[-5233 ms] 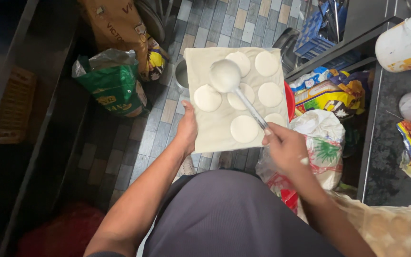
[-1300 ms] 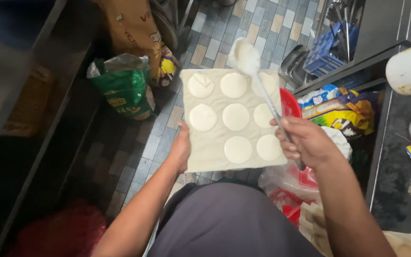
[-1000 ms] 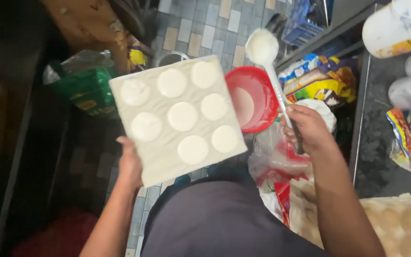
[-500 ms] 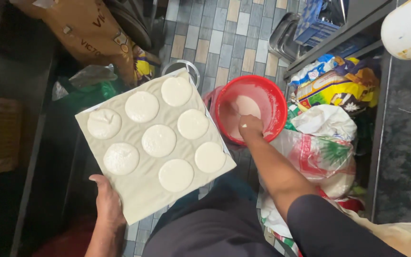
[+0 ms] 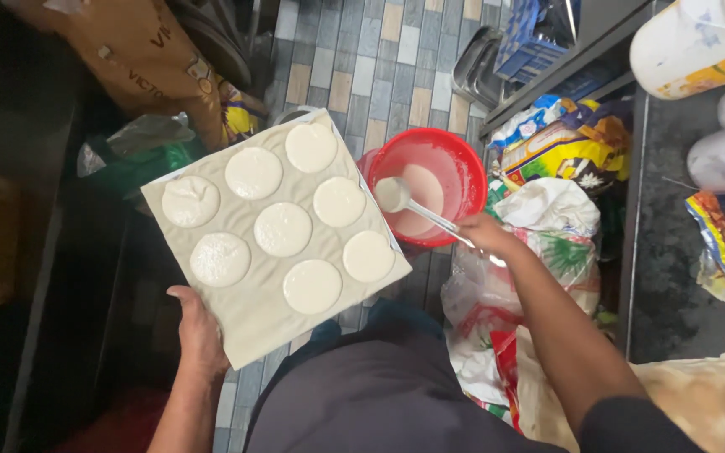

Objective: The person is preparing idlis by placing circular batter portions onto a steamer tray.

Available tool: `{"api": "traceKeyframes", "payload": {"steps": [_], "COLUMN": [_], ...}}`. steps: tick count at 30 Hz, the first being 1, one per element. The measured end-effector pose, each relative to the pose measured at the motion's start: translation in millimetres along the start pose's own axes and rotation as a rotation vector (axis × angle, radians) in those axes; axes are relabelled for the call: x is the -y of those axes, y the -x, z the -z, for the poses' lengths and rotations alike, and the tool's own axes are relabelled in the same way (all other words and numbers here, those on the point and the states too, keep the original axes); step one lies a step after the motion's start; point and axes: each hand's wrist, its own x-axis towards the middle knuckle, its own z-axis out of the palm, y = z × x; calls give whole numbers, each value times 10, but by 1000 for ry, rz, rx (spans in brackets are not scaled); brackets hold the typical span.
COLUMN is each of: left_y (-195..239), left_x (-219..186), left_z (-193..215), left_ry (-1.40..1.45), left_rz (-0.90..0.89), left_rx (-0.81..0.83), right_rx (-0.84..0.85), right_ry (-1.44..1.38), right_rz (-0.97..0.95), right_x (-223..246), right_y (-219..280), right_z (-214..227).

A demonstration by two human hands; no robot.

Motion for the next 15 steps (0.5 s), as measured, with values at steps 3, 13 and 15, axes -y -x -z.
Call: {"api": "traceKeyframes", "payload": {"steps": [3,13,15], "left_y": [-16,-153,-337], "left_x": [-49,-248,-181], "left_z": [-4,-416,-364], "left_ry": [-3,-114,11], "left_rz": [3,13,82], "left_rx": [35,104,94], "right_rx": [1,-259,-412], "right_ry": [-351,-740,-388], "right_rz": [2,-3,268], "right_x": [-27,242,118], "right_y": [534,2078,2165], "right_z": [-50,-23,-5]}}
